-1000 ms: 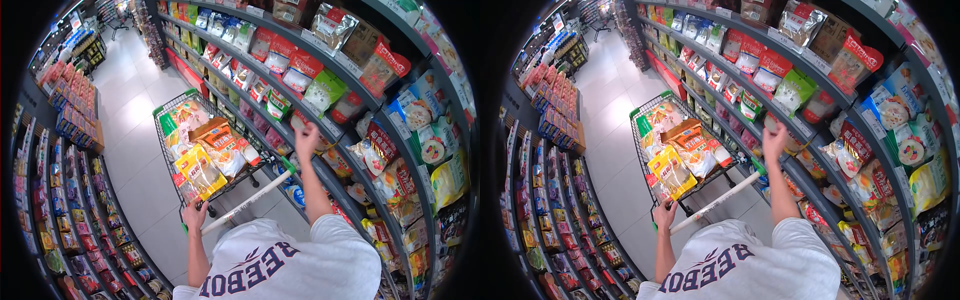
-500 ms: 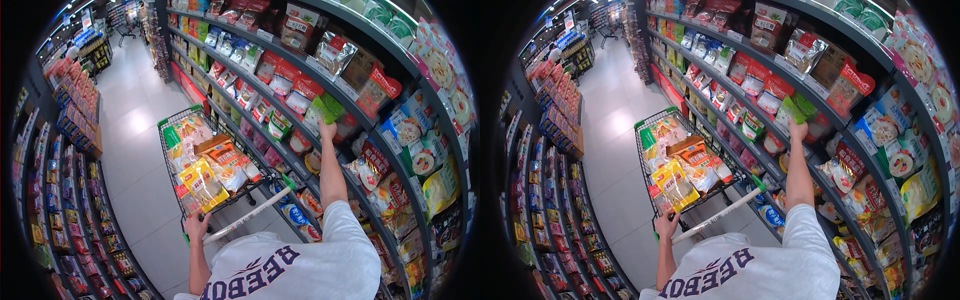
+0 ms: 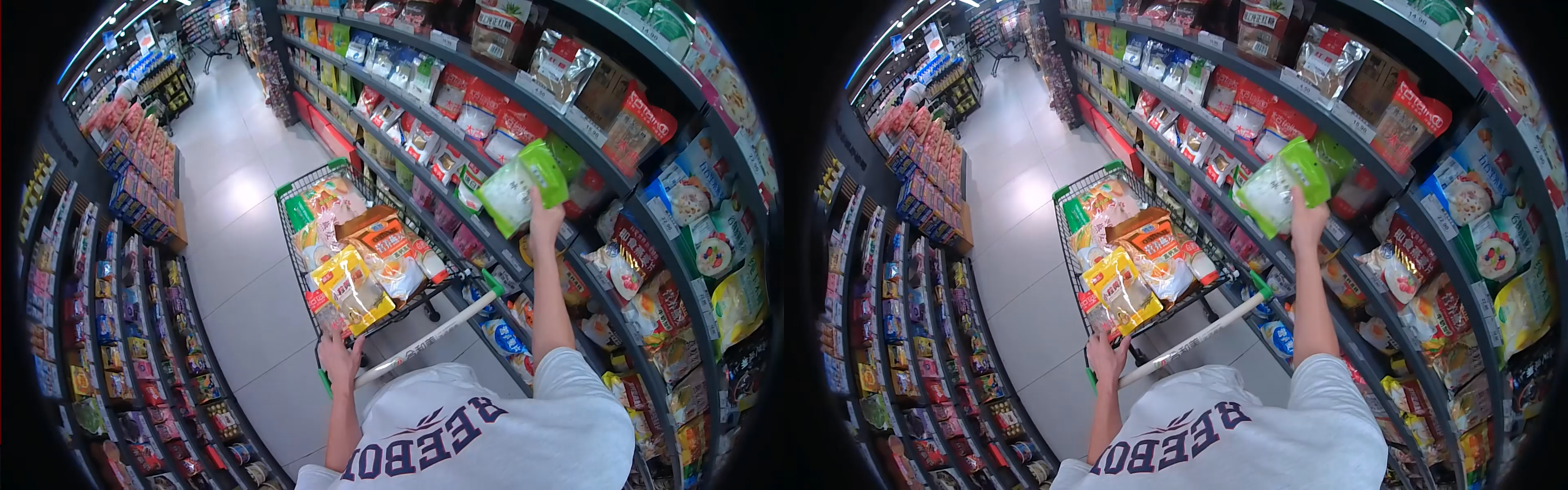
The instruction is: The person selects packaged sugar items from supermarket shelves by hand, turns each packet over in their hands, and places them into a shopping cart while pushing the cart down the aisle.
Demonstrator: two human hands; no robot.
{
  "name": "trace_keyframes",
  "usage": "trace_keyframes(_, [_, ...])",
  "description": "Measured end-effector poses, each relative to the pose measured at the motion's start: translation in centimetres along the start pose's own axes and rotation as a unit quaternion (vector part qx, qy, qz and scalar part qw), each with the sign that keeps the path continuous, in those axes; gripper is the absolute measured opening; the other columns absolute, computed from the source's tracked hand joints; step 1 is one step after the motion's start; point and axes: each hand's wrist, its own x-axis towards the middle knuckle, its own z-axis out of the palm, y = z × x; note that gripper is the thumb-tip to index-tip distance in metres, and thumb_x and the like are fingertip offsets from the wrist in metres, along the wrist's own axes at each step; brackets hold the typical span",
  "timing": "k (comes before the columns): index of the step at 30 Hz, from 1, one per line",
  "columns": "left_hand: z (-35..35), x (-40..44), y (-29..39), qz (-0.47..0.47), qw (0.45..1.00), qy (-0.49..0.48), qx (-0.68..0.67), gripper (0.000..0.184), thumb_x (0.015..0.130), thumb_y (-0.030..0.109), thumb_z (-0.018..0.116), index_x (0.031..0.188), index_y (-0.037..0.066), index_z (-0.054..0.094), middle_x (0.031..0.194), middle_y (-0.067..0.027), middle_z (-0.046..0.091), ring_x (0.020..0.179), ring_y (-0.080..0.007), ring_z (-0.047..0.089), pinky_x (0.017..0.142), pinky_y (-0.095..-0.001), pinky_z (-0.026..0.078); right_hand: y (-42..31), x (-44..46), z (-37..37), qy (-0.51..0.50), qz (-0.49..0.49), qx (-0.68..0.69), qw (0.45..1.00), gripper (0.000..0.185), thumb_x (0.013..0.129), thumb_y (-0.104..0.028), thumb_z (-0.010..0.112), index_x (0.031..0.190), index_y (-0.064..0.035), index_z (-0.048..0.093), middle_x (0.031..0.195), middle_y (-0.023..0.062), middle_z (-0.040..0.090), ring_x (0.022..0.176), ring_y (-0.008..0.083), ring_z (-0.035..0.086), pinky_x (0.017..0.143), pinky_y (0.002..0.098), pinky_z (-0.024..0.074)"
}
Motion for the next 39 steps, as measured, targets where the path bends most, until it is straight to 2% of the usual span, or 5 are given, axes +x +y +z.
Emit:
trace_keyframes(4, [1.3, 0.6, 1.4, 0.002, 0.963, 0.018, -0.268, 0.045, 0.089, 0.02, 0.077, 0.126, -0.001, 0.061, 0.113, -0.0149, 0.066, 0.1, -0.0262, 0.067, 0.087, -0.0354, 0.054, 4.1, -11.1, 1.8, -0.167, 0.227, 0.109, 0.953, 0.038, 0.095, -0.011, 0.072, 0.127, 0.0048, 0.062, 0.121, 0.0086, 0.068, 0.104, 0.0157, 0.065, 0.092, 0.0319, 0.0508])
trace_keyframes(9, [-0.4, 0.6, 5.4, -0.198, 0.706, -0.224, -0.642, 0.054, 0.1, 0.013, 0.064, 0.148, 0.001, 0.044, 0.126, -0.0171, 0.065, 0.101, -0.0217, 0.07, 0.082, -0.0342, 0.062, 3.8, -23.2, 4.9, -0.347, 0.406, 0.117, 0.837, 0.034, 0.094, -0.013, 0.073, 0.124, 0.0013, 0.065, 0.115, 0.0083, 0.071, 0.102, 0.0152, 0.066, 0.09, 0.0314, 0.052])
trace_keyframes(17, [1.1, -1.2, 2.7, -0.227, 0.732, -0.074, -0.638, 0.042, 0.096, 0.004, 0.066, 0.134, 0.0, 0.051, 0.118, -0.0104, 0.07, 0.097, -0.0175, 0.071, 0.075, -0.0312, 0.063, 4.1, -30.8, 6.4, -0.453, 0.377, 0.027, 0.807, 0.046, 0.095, -0.013, 0.072, 0.132, 0.0011, 0.048, 0.12, 0.0131, 0.068, 0.099, 0.0147, 0.068, 0.082, 0.0256, 0.0539])
trace_keyframes(30, [1.2, 0.0, 0.7, -0.244, 0.686, -0.09, -0.679, 0.035, 0.097, 0.005, 0.065, 0.13, 0.003, 0.052, 0.119, -0.0094, 0.069, 0.102, -0.0183, 0.071, 0.081, -0.0336, 0.063, 5.0, -33.9, 7.9, -0.447, 0.289, 0.011, 0.847, 0.04, 0.089, -0.002, 0.074, 0.125, 0.0059, 0.056, 0.114, 0.0147, 0.072, 0.097, 0.0128, 0.068, 0.081, 0.0253, 0.0552])
trace_keyframes(39, [0.8, 0.6, -0.1, -0.271, 0.67, -0.088, -0.685, 0.036, 0.097, 0.006, 0.067, 0.13, 0.002, 0.053, 0.118, -0.0098, 0.069, 0.101, -0.0183, 0.071, 0.079, -0.0341, 0.063, 5.5, -36.0, 8.6, -0.405, 0.158, -0.104, 0.895, 0.033, 0.091, -0.013, 0.075, 0.118, 0.0022, 0.063, 0.094, 0.0091, 0.076, 0.068, 0.0103, 0.065, 0.062, 0.0268, 0.0515])
